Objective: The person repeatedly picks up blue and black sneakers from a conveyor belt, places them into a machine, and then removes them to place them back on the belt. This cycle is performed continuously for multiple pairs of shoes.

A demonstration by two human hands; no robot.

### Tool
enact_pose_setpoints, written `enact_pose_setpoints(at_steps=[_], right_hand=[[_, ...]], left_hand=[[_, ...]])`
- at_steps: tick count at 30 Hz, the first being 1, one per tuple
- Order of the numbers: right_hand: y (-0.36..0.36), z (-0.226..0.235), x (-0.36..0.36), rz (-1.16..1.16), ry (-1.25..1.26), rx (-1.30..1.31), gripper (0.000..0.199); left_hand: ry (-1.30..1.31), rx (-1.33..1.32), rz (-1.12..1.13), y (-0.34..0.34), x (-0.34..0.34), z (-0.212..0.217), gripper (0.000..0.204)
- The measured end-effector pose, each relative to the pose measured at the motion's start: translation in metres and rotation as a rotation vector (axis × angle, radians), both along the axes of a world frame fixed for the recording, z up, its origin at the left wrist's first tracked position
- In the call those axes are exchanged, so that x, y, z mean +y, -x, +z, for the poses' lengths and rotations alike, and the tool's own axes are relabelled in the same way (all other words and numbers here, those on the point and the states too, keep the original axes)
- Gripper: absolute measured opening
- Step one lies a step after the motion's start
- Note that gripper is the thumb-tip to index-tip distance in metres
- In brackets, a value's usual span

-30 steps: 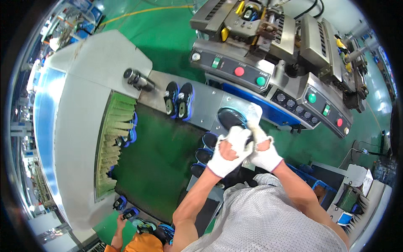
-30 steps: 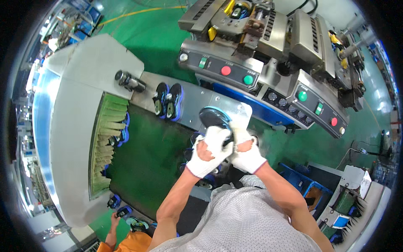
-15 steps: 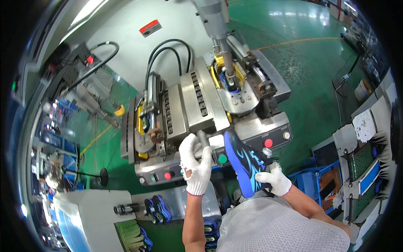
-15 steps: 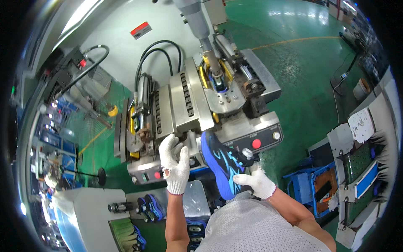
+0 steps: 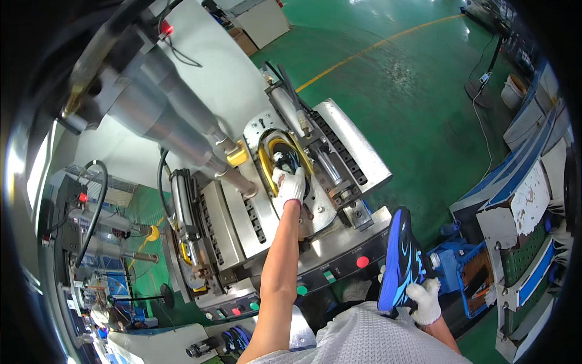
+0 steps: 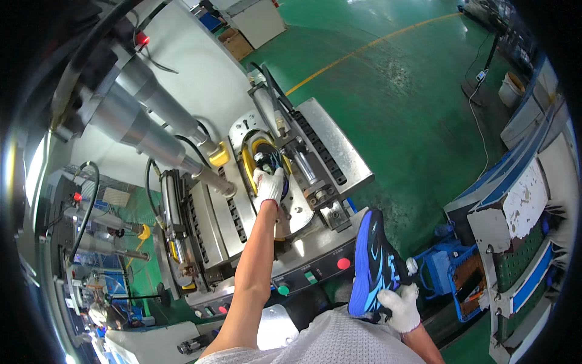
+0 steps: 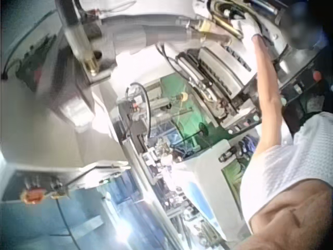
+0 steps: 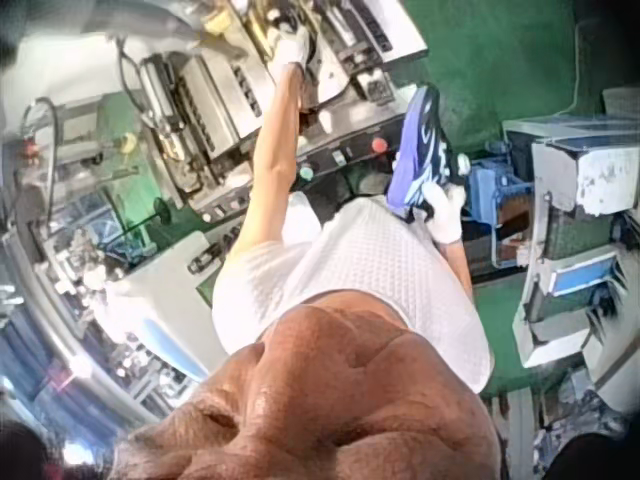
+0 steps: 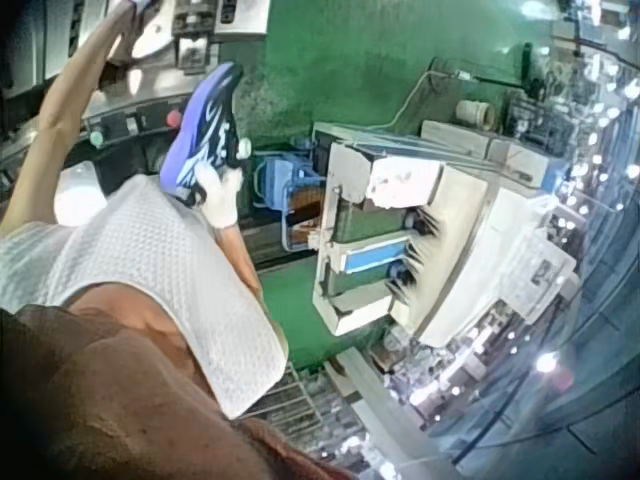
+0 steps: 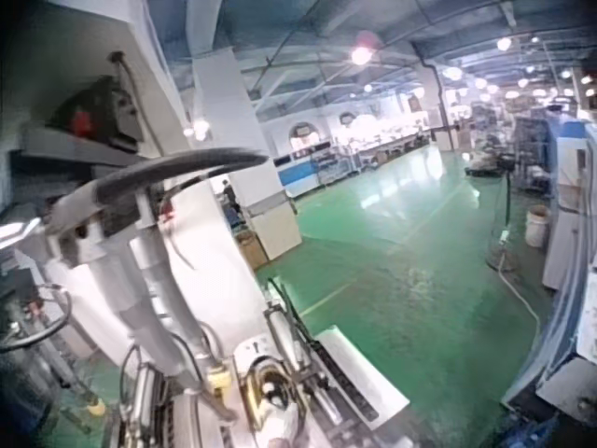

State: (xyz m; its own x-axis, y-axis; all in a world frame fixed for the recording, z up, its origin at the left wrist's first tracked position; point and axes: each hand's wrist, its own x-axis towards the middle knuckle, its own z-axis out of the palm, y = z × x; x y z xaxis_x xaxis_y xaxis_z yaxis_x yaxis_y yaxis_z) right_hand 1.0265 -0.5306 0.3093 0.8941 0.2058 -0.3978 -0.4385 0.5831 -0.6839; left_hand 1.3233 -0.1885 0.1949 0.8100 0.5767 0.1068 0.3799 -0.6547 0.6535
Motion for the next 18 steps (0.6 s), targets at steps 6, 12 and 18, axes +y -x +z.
enact_pose_setpoints(at_steps=[6,12,18], right_hand=[[-0.009,-0.01,0.011,-0.052,0.003,0.009,0.066],[-0.047,-0.018,0.038,-0.024,0.452,-0.172,0.048],[-0.206,0.024,0.163,0.343,0.355,-0.231,0.052]], left_hand=[[0.237,0.046,-0.01,-0.033,0.05,-0.015,0.042],[0.435,0.02,-0.007,0.049,0.061,0.065,0.052],[0.65,0.085,-0.084,0.275,0.063,0.128,0.07]])
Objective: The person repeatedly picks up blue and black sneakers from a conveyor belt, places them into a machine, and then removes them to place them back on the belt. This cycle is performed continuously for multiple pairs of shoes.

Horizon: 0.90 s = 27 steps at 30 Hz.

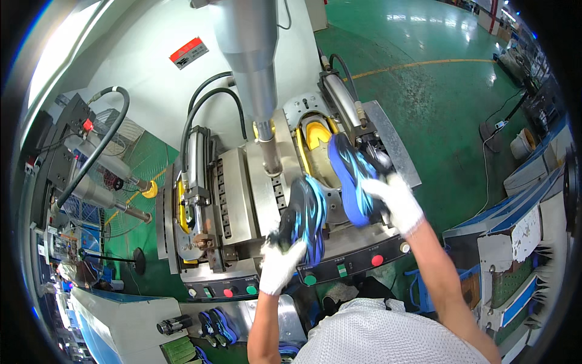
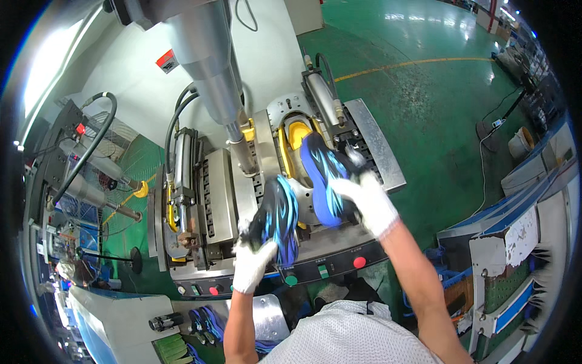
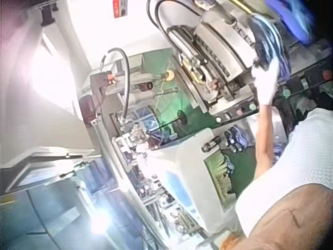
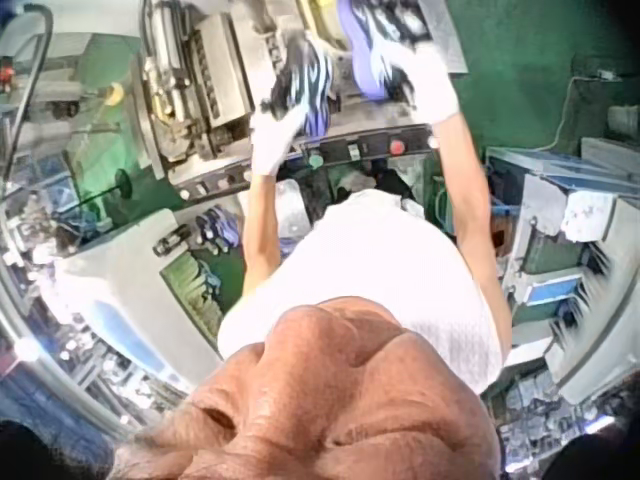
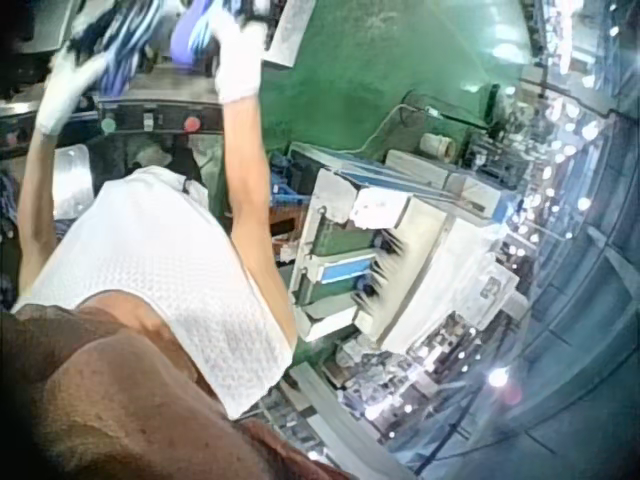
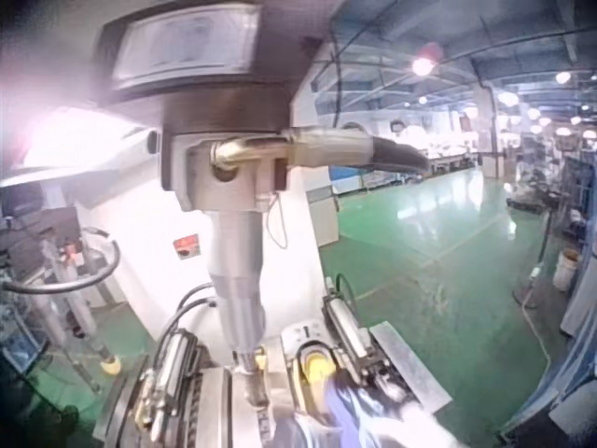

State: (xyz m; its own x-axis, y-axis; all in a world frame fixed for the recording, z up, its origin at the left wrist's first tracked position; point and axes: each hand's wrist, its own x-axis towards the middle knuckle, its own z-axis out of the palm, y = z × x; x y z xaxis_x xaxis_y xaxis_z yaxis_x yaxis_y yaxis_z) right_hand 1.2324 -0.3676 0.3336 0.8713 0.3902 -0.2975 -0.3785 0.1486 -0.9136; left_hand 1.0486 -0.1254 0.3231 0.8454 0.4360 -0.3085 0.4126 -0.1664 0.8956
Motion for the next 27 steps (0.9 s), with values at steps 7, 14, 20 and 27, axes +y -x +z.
enact_pose_setpoints(at_steps=[7,14,20,27], right_hand=[[-0.16,-0.163,0.15,0.046,1.365,-0.846,0.051],[-0.2,-0.186,0.148,0.256,1.196,-0.793,0.061],[-0.269,-0.174,0.118,0.322,1.406,-0.873,0.07],[0.189,-0.114,0.138,0.703,0.77,-1.373,0.082]], left_hand=[[-0.148,0.582,0.162,0.231,-0.01,-0.071,0.071],[-0.075,0.826,0.859,0.333,-0.05,-0.168,0.076],[-0.088,0.67,1.342,0.323,-0.062,-0.29,0.095],[-0.046,0.257,1.165,0.404,-0.133,-0.261,0.067]])
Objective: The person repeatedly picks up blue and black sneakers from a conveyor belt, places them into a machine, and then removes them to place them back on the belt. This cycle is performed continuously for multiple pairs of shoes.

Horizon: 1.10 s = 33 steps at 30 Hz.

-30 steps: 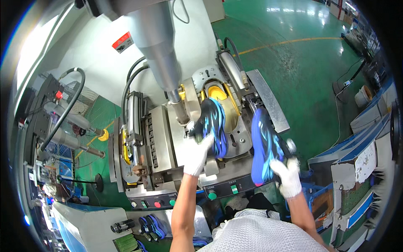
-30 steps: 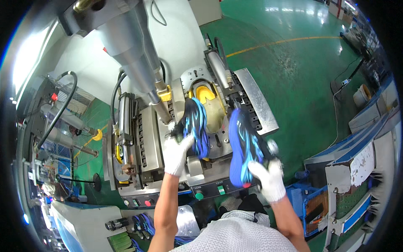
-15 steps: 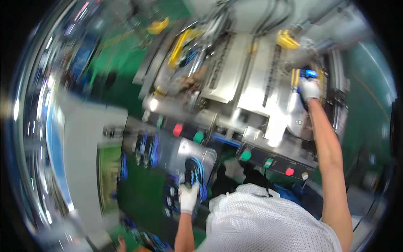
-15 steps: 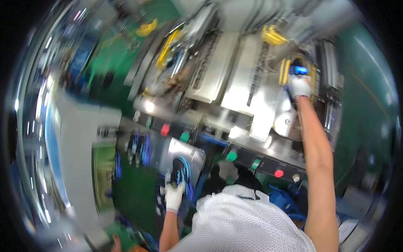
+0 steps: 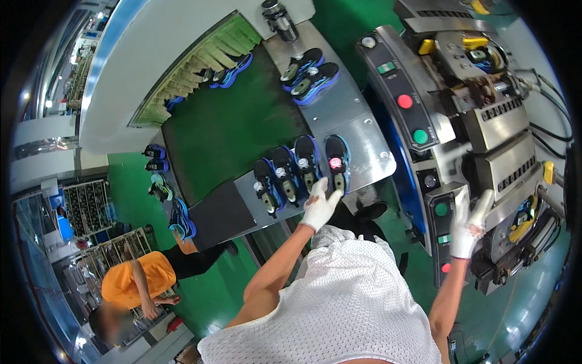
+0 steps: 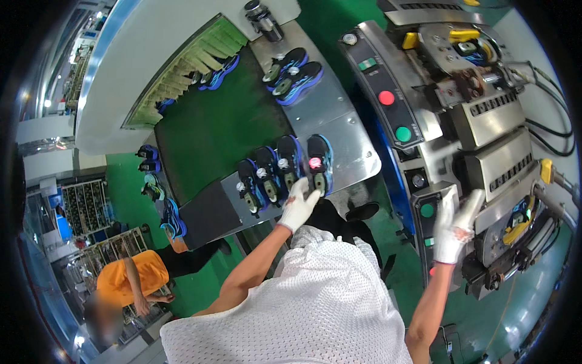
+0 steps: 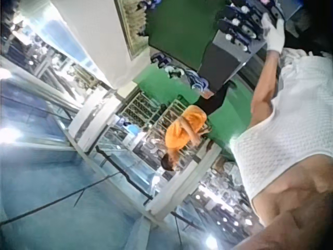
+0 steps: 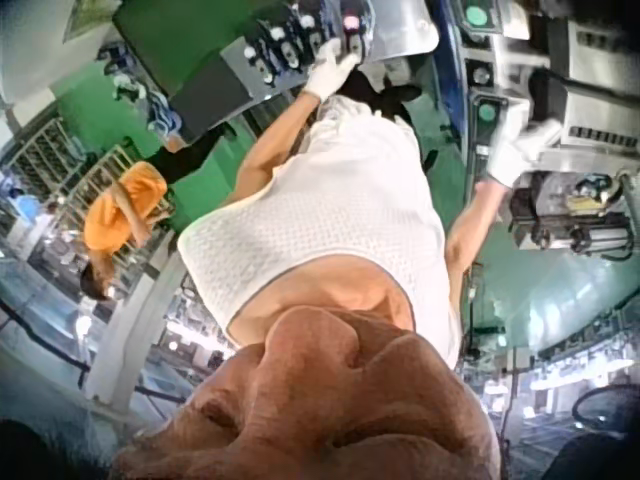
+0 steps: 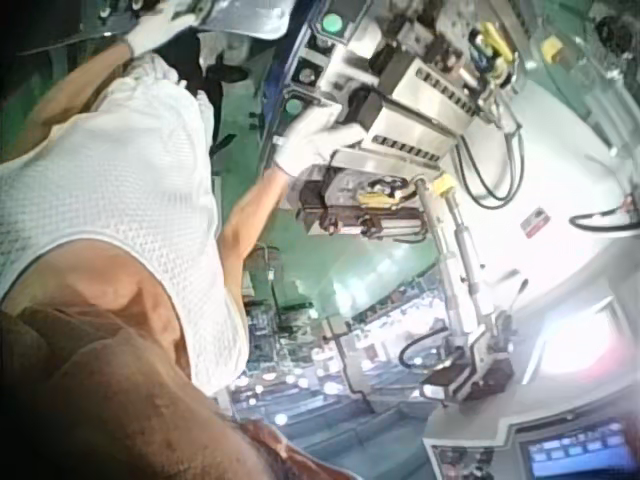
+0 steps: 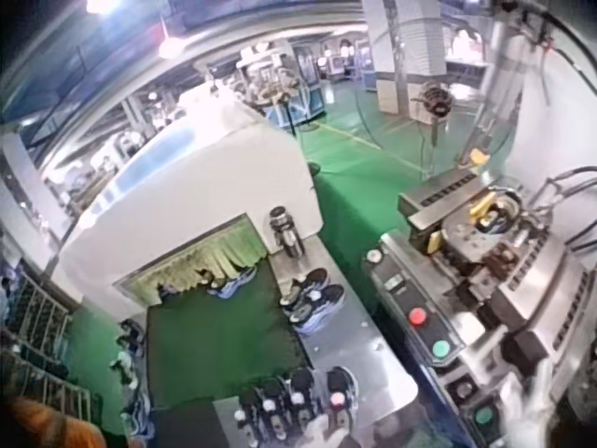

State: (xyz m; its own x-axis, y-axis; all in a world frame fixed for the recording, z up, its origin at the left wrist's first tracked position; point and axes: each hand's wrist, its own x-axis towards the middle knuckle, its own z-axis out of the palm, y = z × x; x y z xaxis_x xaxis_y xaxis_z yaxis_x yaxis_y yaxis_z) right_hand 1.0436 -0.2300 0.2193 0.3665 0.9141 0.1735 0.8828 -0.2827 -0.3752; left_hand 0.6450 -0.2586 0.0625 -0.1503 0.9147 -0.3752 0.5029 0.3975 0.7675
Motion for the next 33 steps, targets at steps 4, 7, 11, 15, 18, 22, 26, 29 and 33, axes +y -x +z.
enact_pose_setpoints(at_steps=[4,7,11,15,18,22,26,29,33], right_hand=[[0.024,-0.118,-0.032,0.228,0.386,-0.777,0.081],[0.05,-0.096,-0.012,0.188,0.504,-0.524,0.1],[0.146,-0.109,0.009,0.466,0.377,0.051,0.101],[0.288,-0.152,0.035,0.363,0.607,0.347,0.087],[0.314,-0.24,0.032,0.046,0.545,0.305,0.082],[0.307,-0.187,0.046,-0.141,0.507,0.557,0.073],[0.245,-0.131,0.01,-0.374,0.554,0.933,0.071],[0.232,-0.075,-0.05,-0.562,0.473,1.159,0.078],[0.225,-0.064,-0.183,-0.998,-0.004,1.133,0.106]], left_hand=[[-0.043,-0.081,-0.001,0.053,-0.024,0.056,0.052],[-0.109,-0.185,0.157,0.075,-0.023,0.041,0.058],[-0.003,0.106,0.046,0.061,0.021,0.002,0.08],[-0.301,0.213,0.148,0.04,0.053,-0.046,0.088],[-0.135,0.035,0.068,0.053,0.07,-0.053,0.083],[-0.018,-0.231,0.049,0.071,0.098,-0.018,0.073],[0.337,0.303,-0.411,0.04,0.122,0.007,0.088],[0.104,0.001,-0.633,0.023,0.094,0.007,0.085],[0.011,0.171,-1.013,-0.073,0.02,0.077,0.09]])
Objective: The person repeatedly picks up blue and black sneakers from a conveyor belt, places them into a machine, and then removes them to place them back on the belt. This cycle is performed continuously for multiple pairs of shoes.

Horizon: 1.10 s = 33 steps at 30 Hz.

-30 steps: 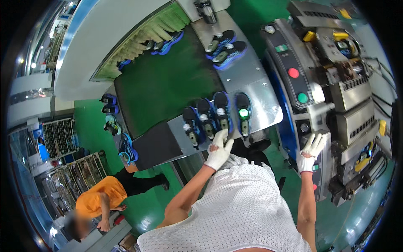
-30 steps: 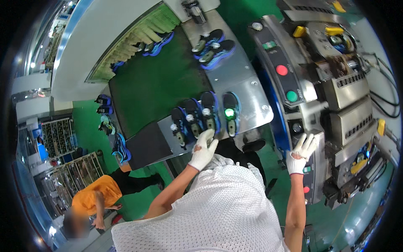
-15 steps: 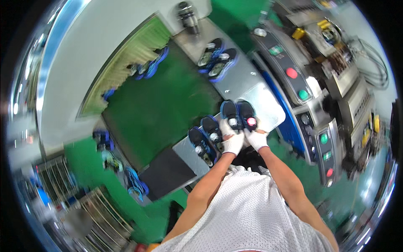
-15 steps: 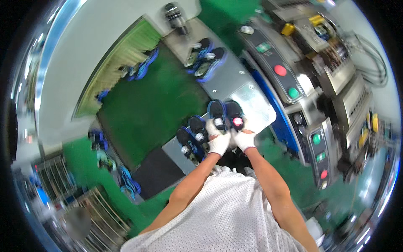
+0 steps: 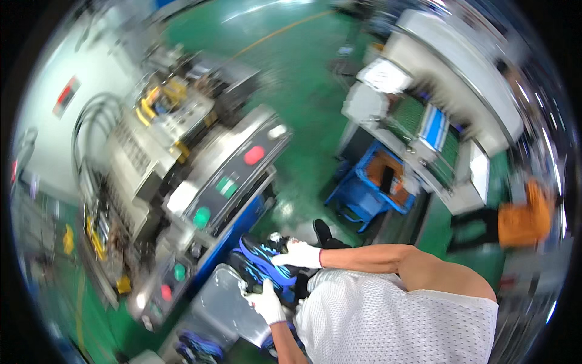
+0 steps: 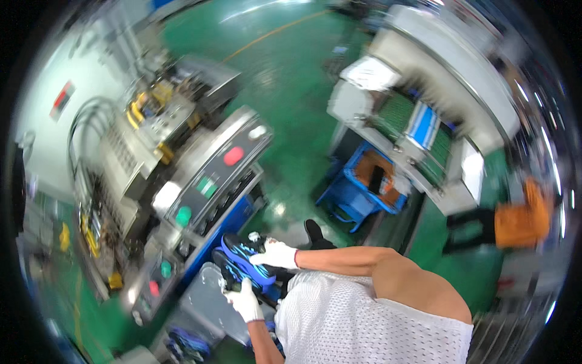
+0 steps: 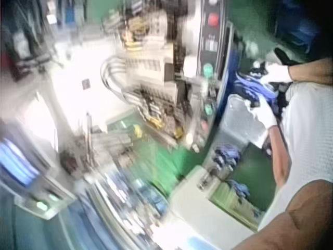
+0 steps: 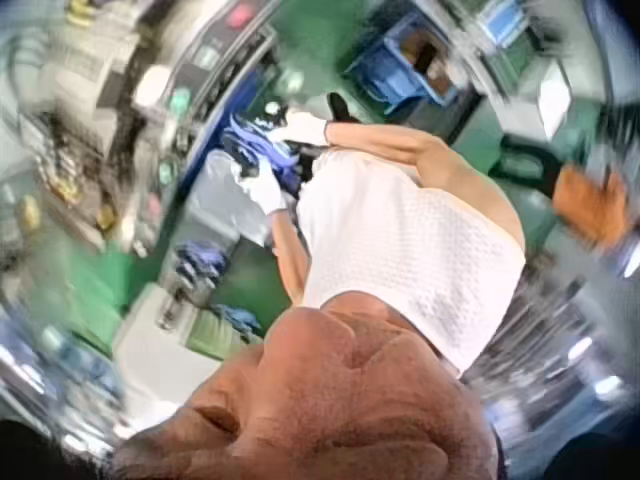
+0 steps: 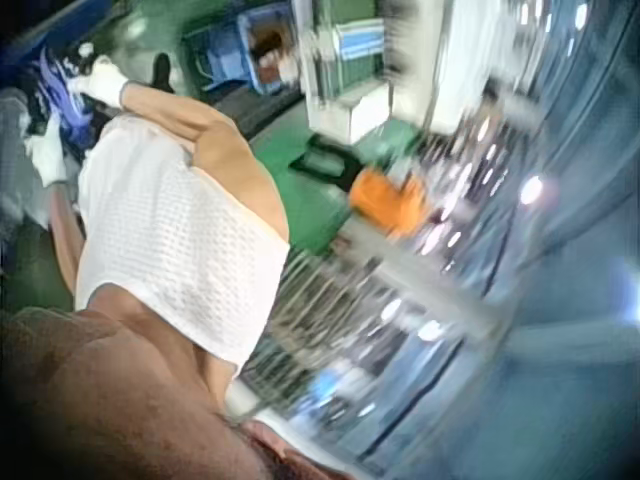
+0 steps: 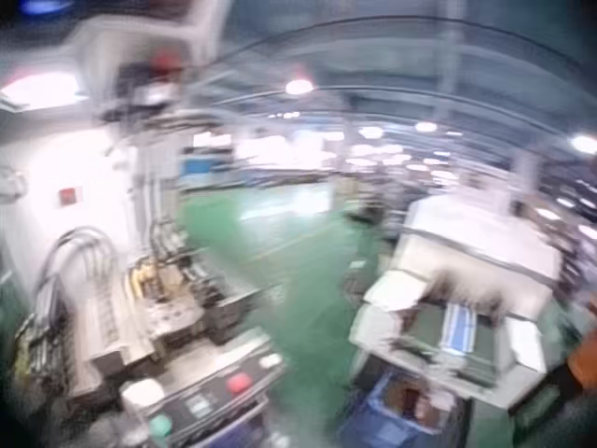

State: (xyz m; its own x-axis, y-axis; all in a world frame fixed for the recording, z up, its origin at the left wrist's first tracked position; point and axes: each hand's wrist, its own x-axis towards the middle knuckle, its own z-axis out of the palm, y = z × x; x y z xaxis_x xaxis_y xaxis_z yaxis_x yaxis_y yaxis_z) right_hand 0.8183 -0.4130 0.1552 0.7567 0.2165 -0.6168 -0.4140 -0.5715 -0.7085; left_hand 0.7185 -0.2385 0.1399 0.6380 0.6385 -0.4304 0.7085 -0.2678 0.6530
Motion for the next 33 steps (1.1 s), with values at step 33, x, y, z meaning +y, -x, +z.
enact_pose_setpoints(at_steps=[33], right_hand=[[-0.069,0.099,-0.462,-1.08,0.247,-1.232,0.054]], left_hand=[[0.143,-0.595,-1.32,-0.227,-0.393,0.017,0.052]])
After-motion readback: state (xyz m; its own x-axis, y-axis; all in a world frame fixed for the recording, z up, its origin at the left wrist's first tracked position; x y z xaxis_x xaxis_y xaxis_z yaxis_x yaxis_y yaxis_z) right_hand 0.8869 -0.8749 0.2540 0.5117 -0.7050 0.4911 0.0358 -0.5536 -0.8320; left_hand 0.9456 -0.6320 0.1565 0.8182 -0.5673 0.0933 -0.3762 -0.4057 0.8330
